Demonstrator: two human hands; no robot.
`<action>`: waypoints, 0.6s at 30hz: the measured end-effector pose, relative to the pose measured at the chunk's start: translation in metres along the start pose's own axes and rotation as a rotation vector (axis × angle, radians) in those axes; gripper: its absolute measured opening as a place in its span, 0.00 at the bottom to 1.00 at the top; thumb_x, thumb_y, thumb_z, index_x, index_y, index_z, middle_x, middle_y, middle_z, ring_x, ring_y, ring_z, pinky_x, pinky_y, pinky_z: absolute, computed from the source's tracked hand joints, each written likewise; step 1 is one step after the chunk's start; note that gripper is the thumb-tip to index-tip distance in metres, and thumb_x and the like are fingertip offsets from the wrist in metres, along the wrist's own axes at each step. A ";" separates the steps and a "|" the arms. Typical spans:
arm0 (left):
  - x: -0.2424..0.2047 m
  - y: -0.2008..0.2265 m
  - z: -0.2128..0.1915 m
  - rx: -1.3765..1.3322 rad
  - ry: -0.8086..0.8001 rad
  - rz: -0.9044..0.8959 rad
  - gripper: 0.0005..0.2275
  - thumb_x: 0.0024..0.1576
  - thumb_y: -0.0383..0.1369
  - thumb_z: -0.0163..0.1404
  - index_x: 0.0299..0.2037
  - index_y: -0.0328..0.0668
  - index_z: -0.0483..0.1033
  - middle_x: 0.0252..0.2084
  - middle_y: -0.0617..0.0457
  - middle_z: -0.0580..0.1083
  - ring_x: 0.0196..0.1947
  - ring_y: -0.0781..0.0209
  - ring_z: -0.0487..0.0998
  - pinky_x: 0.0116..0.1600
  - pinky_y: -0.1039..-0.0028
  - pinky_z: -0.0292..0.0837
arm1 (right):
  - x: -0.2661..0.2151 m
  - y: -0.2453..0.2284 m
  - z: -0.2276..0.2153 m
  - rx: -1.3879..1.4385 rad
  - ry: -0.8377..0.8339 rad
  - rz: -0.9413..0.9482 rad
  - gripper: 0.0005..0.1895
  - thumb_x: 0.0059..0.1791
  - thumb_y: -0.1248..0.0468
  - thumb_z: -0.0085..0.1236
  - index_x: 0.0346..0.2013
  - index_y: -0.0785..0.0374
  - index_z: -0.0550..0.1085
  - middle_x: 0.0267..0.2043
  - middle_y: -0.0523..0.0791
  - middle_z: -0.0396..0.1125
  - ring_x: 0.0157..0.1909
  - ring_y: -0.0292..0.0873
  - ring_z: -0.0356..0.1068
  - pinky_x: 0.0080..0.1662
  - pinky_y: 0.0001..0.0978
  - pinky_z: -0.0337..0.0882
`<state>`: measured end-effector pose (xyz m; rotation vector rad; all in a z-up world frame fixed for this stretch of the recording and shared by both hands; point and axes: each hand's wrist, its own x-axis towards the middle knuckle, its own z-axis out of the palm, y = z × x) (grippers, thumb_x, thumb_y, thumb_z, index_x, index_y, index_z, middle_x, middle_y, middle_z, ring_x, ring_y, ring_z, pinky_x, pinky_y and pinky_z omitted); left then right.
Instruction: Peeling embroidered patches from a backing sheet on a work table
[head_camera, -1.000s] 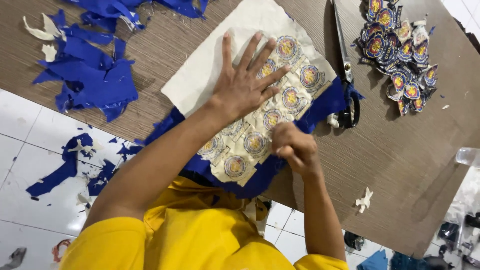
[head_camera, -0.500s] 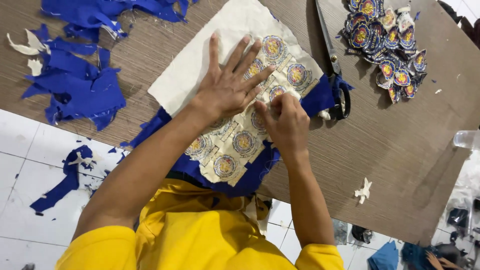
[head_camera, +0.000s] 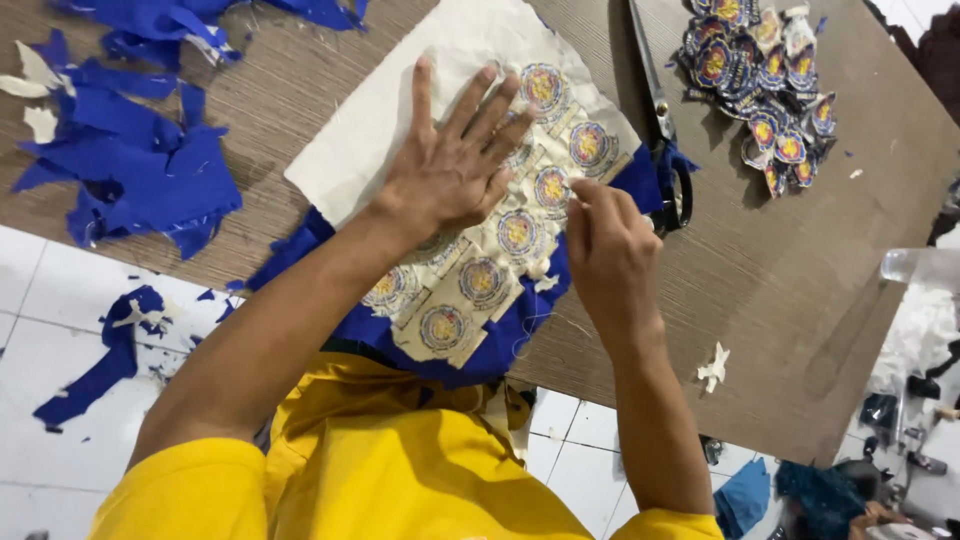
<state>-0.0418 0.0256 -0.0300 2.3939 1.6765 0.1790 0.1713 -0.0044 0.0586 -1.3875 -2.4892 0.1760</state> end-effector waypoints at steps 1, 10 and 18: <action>0.000 0.001 0.007 0.002 0.006 0.007 0.32 0.64 0.55 0.21 0.77 0.61 0.25 0.78 0.55 0.23 0.79 0.55 0.26 0.69 0.28 0.16 | 0.002 0.004 0.012 -0.005 0.007 0.003 0.10 0.60 0.65 0.48 0.51 0.65 0.75 0.47 0.52 0.75 0.36 0.45 0.74 0.35 0.38 0.73; -0.010 -0.001 0.008 0.069 0.000 0.054 0.38 0.57 0.67 0.26 0.75 0.77 0.21 0.77 0.51 0.20 0.77 0.50 0.21 0.66 0.24 0.16 | 0.008 0.000 0.053 -0.170 -0.097 -0.093 0.11 0.57 0.60 0.56 0.33 0.62 0.75 0.29 0.45 0.71 0.23 0.43 0.68 0.25 0.38 0.68; -0.006 -0.001 0.016 0.118 0.023 0.045 0.57 0.40 0.86 0.22 0.76 0.63 0.25 0.77 0.49 0.21 0.77 0.47 0.23 0.64 0.22 0.16 | 0.020 -0.004 0.040 -0.146 -0.218 -0.099 0.11 0.58 0.59 0.53 0.37 0.63 0.77 0.34 0.45 0.73 0.26 0.46 0.71 0.26 0.40 0.69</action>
